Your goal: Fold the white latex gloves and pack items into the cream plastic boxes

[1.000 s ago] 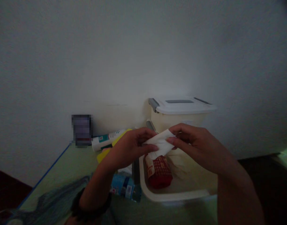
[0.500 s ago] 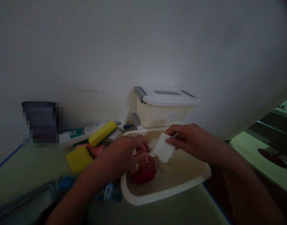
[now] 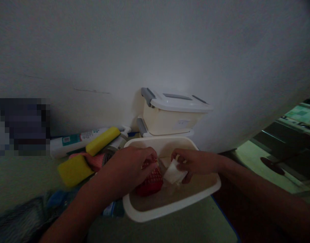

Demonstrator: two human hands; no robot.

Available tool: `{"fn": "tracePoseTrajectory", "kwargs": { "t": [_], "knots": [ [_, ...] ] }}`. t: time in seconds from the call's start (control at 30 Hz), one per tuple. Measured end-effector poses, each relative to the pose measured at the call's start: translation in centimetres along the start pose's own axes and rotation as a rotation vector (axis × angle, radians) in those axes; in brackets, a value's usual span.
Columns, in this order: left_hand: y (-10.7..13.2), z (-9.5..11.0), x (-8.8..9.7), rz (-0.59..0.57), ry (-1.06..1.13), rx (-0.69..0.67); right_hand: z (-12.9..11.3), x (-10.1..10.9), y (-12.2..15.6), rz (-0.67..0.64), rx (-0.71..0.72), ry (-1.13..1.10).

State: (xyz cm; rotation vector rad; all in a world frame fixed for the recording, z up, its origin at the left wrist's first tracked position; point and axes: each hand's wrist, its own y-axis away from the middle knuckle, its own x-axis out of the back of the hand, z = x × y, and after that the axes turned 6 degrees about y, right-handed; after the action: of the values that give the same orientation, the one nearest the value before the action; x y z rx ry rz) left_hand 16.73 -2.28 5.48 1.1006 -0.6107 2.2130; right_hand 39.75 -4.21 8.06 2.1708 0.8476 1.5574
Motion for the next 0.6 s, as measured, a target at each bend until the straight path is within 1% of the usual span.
{"fn": "tracePoseTrajectory", "kwargs": {
  "t": [0.07,0.13,0.23,0.33,0.47,0.53,0.6],
  "knots": [
    [-0.1,-0.1,0.0,-0.017,0.0,-0.003,0.0,-0.9,-0.1,-0.009,-0.022,0.03],
    [-0.1,-0.1,-0.1,-0.024,-0.004,0.004,0.0,-1.4,-0.2,0.014,-0.045,0.106],
    [-0.1,-0.1,0.0,-0.023,-0.022,0.011,-0.3,-1.7,-0.2,0.078,-0.07,0.276],
    [0.0,-0.1,0.0,-0.019,-0.023,0.001,-0.8,-1.9,-0.4,0.089,-0.083,0.433],
    [0.1,0.0,-0.1,-0.01,-0.008,0.014,-1.2,-2.8,-0.8,0.121,-0.127,0.578],
    [0.1,0.0,-0.2,-0.001,0.028,0.012,-1.2,-3.2,-1.1,0.138,-0.143,0.616],
    [0.1,0.0,-0.1,0.026,0.137,-0.008,-1.1,-3.5,-1.2,0.146,-0.136,0.628]
  ]
}}
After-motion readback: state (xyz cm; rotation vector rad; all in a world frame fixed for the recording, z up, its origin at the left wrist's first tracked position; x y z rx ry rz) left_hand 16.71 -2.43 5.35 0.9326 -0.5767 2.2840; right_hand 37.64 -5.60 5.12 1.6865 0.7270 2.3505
